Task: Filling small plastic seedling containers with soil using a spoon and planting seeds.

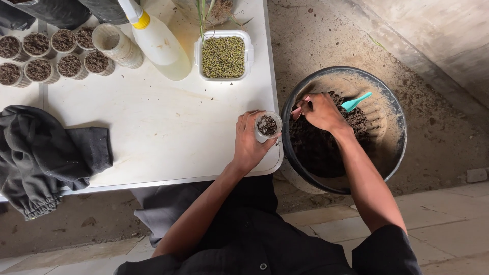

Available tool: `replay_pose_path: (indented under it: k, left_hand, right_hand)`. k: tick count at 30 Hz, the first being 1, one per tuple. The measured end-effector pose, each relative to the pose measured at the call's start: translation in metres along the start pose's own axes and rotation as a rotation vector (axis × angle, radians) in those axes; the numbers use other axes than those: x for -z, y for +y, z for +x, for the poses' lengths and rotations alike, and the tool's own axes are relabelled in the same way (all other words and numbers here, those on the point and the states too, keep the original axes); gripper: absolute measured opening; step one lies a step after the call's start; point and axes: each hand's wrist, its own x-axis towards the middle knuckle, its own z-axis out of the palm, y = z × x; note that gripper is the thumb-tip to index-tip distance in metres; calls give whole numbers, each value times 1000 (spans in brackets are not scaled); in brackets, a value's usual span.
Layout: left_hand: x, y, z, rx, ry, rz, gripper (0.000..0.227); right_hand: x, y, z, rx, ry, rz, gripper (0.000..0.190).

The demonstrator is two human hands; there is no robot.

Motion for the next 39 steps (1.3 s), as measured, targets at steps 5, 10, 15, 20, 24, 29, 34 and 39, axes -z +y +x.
replay_pose_path:
  k: [5,10,15,20,24,29,34,39]
  left_hand:
    - [-1,-2,-1,-2,1,3,60]
    - [1,3,1,-18,7,11,59]
    - [0,-1,-1,-8,14,-14,59]
    - [1,-1,1,-6,14,-23,58]
    - [2,3,2,-6,12,-23,58]
    - [4,4,-1,10,15,-32,58]
    - [20,10,-2,65,55,-76,62]
    - [60,19,-2,249,107,-290,65]
  right_hand:
    - [-1,-14,-6,70,60,-96,23]
    - [11,-27,-16,66,66,-83,22]
    - [17,-24,-21,22,93,10,23]
    - [6,13,8,54,149,110,23]
    - [6,33,19,41,169,218,22]
    - [27,15,1,23,165,431,23]
    - [37,26,-2,136,216,542,30]
    - [23,11,-5,248,263,865,19]
